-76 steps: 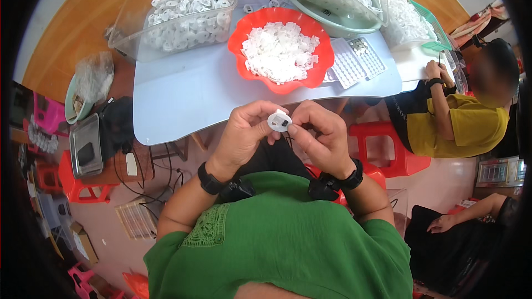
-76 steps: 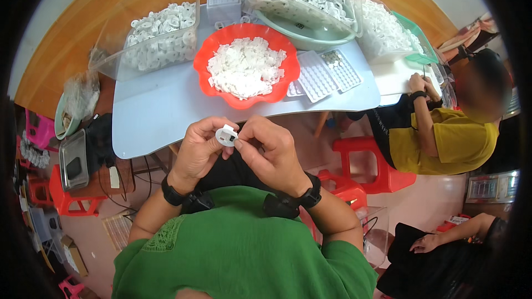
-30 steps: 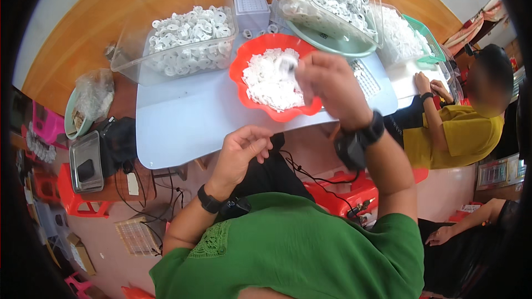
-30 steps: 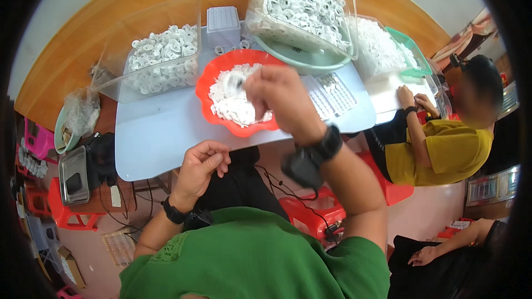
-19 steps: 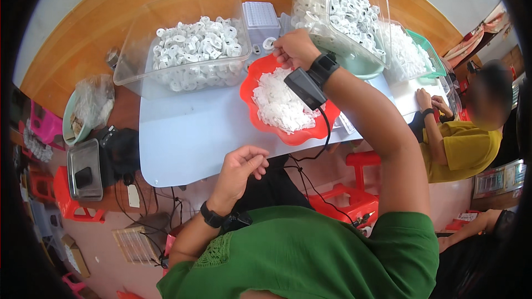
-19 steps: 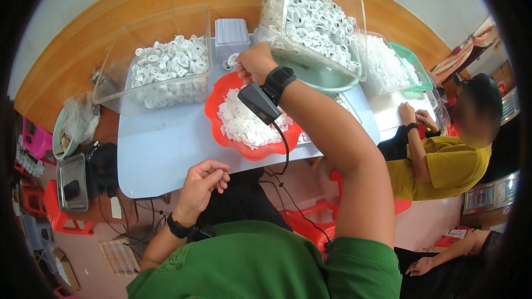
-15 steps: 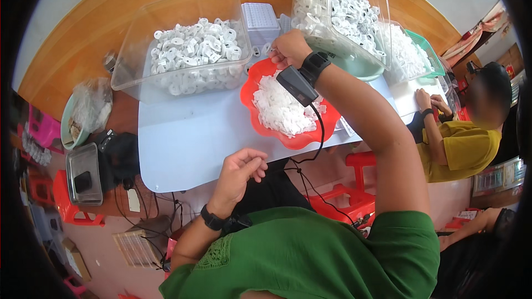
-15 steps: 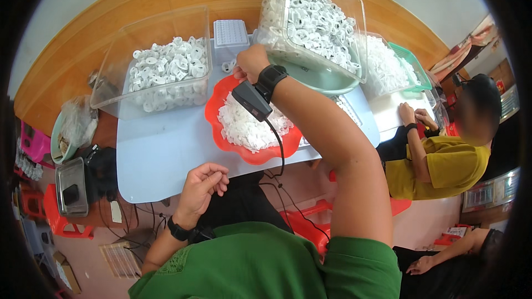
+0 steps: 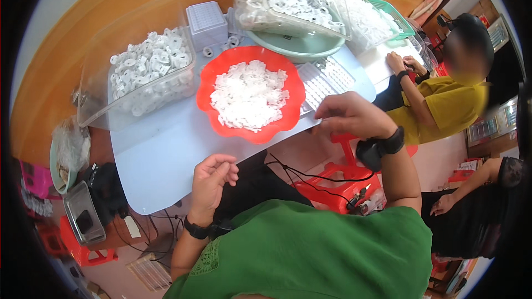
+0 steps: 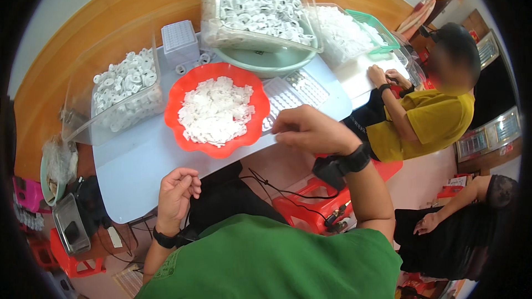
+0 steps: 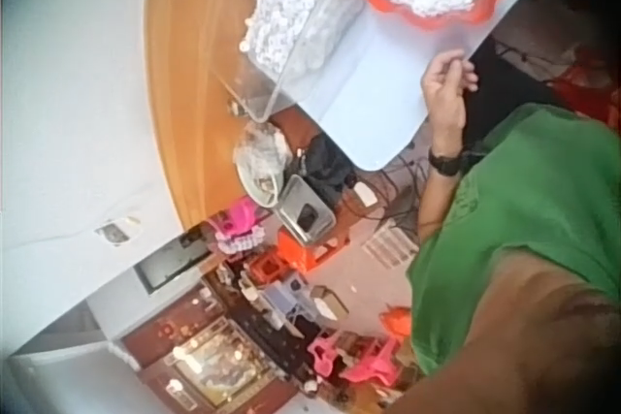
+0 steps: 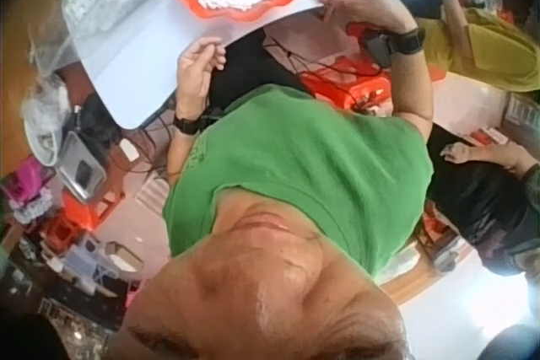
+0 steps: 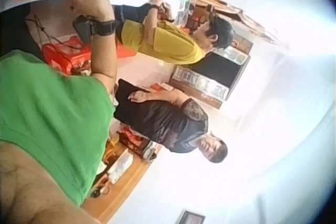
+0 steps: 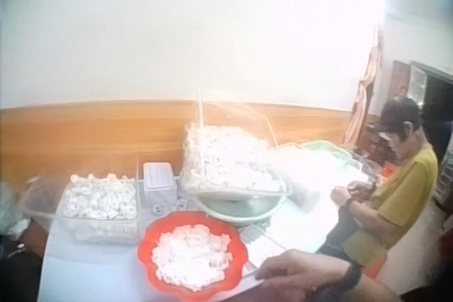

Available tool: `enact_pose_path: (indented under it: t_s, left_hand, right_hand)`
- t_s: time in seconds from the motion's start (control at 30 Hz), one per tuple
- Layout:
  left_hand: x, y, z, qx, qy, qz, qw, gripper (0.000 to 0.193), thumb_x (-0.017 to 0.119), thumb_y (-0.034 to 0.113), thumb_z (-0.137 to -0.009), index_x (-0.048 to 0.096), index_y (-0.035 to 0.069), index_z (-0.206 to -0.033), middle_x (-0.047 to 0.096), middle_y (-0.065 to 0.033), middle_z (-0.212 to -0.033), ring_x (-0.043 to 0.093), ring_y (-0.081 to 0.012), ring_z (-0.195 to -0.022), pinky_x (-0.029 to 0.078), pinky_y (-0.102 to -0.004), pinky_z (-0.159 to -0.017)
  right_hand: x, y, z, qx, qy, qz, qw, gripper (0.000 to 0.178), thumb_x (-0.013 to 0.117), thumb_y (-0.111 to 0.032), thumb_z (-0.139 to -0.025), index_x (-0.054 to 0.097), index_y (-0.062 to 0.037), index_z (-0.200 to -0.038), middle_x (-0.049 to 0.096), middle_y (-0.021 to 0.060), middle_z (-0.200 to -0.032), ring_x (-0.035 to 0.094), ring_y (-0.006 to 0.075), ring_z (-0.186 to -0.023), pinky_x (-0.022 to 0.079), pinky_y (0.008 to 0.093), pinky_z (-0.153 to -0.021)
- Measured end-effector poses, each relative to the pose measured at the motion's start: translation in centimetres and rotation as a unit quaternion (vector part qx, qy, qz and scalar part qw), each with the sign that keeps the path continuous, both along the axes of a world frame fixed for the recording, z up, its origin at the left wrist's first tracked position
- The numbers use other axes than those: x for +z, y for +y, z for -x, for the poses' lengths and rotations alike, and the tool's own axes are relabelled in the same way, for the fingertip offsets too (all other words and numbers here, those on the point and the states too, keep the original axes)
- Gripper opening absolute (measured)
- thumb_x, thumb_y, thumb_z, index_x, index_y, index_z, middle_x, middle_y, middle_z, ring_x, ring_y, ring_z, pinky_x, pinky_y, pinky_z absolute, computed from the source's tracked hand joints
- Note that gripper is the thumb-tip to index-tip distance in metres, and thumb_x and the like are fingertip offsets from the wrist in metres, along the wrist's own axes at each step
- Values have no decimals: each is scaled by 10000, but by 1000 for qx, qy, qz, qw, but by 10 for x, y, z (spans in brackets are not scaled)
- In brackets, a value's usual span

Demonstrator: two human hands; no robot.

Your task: The recorder is assembling small white shoe components, possibly lace eyelets or similar hardware, by hand at a workstation.

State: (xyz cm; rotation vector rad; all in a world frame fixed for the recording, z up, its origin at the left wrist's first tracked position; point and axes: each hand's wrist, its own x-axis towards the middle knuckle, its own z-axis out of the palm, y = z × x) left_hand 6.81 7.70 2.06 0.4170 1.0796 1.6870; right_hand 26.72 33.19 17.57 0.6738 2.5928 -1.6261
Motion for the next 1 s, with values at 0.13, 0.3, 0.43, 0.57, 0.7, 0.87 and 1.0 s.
enact_pose_path:
  t_s: [0.13,0.3,0.43,0.57,0.7,0.87,1.0]
  left_hand:
    - [1,2,-2,4,10,5,1000,148,509,66,-922,588,-36,-996,620,-97,-806,599,-146,-658,483,-243,-571]
    - [3,4,-7,22,14,7,1000,143,516,60,-915,593,-34,-990,623,-102,-813,592,-146,-663,479,-248,-586]
    - [5,6,-7,28,9,17,999,140,510,59,-918,591,-32,-986,622,-104,-809,592,-152,-659,481,-253,-584]
    - [3,4,-5,31,-15,12,999,140,504,54,-920,588,-30,-995,626,-112,-819,606,-163,-674,496,-265,-597]
    - [-1,6,-4,28,-23,7,999,144,504,51,-921,584,-33,-1007,630,-118,-832,617,-170,-692,508,-273,-612]
    - [0,6,-4,22,-16,3,1000,148,510,46,-920,583,-38,-1016,634,-121,-848,621,-170,-702,513,-278,-625]
    - [2,5,-9,25,0,15,1000,153,500,36,-918,587,-37,-1020,632,-113,-850,614,-160,-711,507,-271,-636]
  right_hand:
    - [14,54,-30,-151,34,-94,984,129,608,-90,-848,628,-2,-941,613,5,-707,540,55,-562,454,194,-512]
    - [18,152,0,-164,55,-271,947,96,590,-84,-824,622,6,-818,582,25,-625,516,79,-493,425,219,-455]
    - [-1,221,32,-90,16,-487,869,92,604,-84,-771,643,-22,-825,618,76,-669,579,166,-558,475,284,-533]
    - [-12,237,52,-74,-88,-557,822,114,584,-63,-708,661,-72,-791,649,112,-770,623,275,-727,491,359,-655]
    - [-14,238,57,-65,-158,-604,778,105,624,-102,-712,677,-100,-802,655,88,-769,623,284,-755,490,370,-680]
    - [-3,228,40,-113,-43,-605,787,96,581,-67,-716,652,-85,-778,643,104,-752,620,285,-734,482,379,-648]
    - [16,167,20,-132,155,-525,826,128,611,-62,-766,669,-49,-880,621,96,-746,584,218,-612,460,314,-580]
